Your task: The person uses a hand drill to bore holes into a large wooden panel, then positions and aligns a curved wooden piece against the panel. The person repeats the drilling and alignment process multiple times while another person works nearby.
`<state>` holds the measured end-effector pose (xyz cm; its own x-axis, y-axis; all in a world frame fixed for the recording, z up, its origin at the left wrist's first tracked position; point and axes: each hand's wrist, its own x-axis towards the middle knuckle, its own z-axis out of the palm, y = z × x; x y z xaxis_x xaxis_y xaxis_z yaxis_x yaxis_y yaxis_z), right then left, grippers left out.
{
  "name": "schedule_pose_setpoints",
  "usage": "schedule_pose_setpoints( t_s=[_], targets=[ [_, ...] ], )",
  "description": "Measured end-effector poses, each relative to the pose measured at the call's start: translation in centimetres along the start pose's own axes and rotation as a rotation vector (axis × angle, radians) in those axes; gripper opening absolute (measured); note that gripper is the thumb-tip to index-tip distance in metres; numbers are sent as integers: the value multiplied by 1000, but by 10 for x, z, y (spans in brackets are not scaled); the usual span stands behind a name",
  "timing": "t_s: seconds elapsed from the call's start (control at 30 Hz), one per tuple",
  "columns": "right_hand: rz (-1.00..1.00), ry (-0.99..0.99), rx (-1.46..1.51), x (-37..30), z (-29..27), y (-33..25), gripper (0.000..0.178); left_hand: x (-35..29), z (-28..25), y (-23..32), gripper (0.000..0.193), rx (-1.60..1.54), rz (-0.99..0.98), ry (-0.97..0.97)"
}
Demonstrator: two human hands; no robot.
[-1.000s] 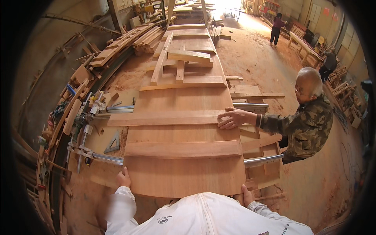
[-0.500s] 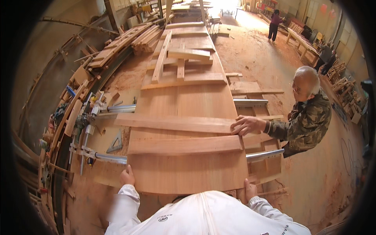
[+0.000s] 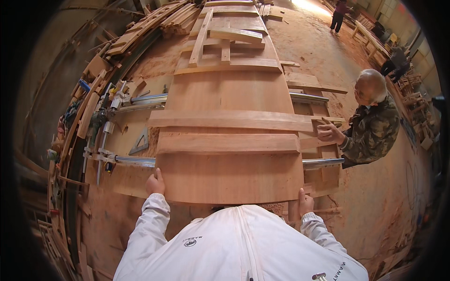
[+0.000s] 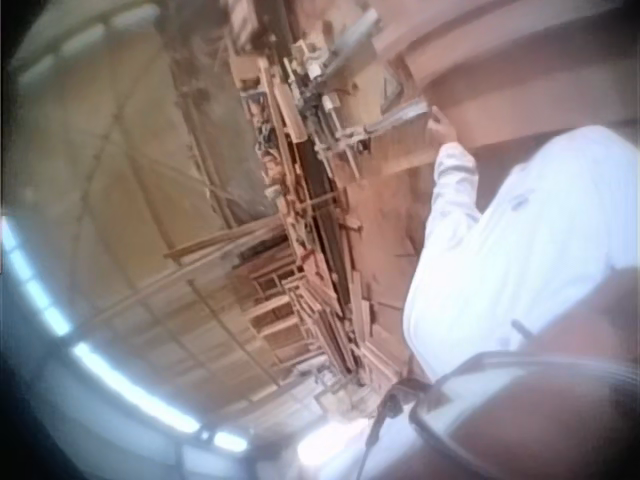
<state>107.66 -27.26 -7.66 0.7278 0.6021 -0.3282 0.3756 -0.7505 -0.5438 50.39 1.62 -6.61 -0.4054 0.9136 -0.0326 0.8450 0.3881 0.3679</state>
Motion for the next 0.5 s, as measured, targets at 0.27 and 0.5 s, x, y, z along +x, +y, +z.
schedule_pose_setpoints(
  t_s=[0.27,0.5],
  targets=[
    [-59,69,52,0,3,-1,82,4,5,-10,70,9,22,13],
    [-71,85,38,5,8,10,77,0,-2,-5,69,-28,14,-2]
  ],
)
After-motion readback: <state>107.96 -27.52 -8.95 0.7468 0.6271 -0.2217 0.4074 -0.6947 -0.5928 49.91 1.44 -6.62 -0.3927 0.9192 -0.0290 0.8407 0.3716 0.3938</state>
